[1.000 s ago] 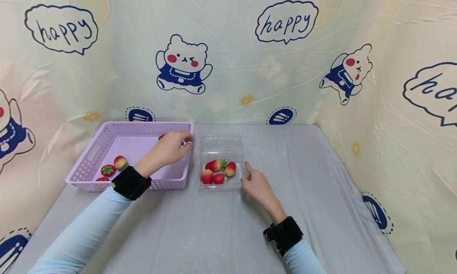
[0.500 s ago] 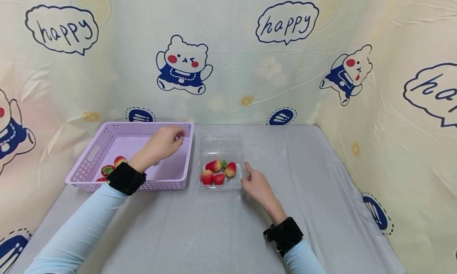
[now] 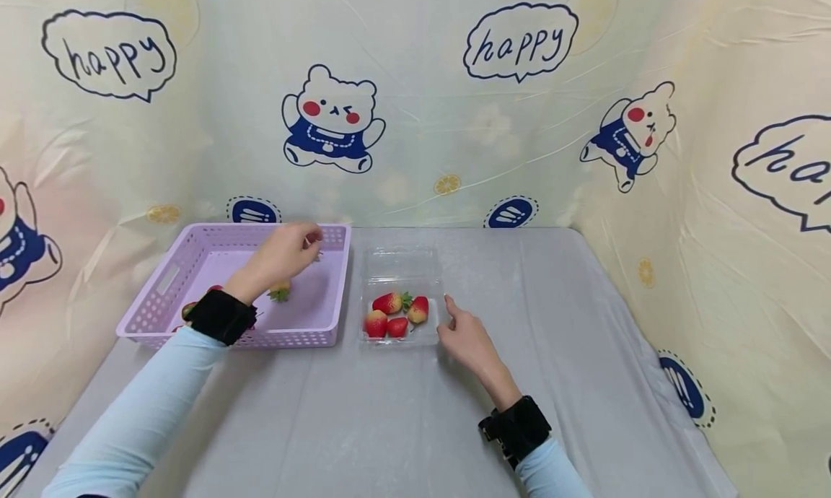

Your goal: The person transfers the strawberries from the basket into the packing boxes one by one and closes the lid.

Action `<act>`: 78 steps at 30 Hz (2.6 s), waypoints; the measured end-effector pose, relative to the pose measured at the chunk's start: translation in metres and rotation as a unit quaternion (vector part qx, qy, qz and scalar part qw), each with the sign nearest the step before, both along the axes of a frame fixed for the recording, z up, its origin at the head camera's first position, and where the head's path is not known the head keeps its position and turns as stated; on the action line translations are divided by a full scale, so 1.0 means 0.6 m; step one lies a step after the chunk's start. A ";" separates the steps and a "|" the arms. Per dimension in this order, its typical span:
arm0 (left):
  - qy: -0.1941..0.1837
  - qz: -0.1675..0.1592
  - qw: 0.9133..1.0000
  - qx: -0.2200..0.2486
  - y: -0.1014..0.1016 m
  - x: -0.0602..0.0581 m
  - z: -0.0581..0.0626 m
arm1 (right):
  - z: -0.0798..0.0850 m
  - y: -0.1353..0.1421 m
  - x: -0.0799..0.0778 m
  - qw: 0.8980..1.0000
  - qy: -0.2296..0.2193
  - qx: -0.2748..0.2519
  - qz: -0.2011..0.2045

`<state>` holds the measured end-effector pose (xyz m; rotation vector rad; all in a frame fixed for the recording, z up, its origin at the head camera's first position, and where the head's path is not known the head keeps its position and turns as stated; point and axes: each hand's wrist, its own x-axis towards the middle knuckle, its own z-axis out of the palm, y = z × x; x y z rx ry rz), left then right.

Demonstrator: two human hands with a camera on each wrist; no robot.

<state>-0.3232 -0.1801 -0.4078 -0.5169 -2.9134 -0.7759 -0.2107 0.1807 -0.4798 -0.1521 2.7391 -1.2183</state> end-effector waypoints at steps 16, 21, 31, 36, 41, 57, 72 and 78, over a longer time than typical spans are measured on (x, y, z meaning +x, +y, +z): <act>-0.025 0.026 0.999 0.017 -0.042 -0.024 -0.015 | 0.002 0.001 -0.005 1.000 0.002 0.005 -0.002; -0.035 0.032 0.999 0.015 -0.049 -0.029 -0.022 | 0.002 0.002 -0.005 1.000 0.001 0.005 0.002; -0.035 0.041 0.998 0.015 -0.054 -0.037 -0.042 | 0.001 0.003 -0.004 1.000 -0.006 0.004 0.001; -0.031 0.039 0.999 0.009 -0.059 -0.042 -0.056 | 0.001 0.002 -0.002 1.000 -0.004 0.007 0.001; -0.031 0.039 0.999 0.007 -0.066 -0.046 -0.066 | 0.002 0.001 0.000 1.000 -0.009 0.005 0.000; -0.052 0.029 0.997 -0.047 -0.077 -0.055 -0.073 | 0.007 0.003 0.000 1.000 0.005 -0.002 0.009; -0.059 0.029 0.996 -0.057 -0.075 -0.073 -0.071 | 0.002 0.003 0.000 1.000 -0.006 -0.003 0.003; -0.087 0.038 0.995 -0.041 -0.075 -0.076 -0.059 | 0.005 0.004 0.002 1.000 -0.002 -0.005 0.005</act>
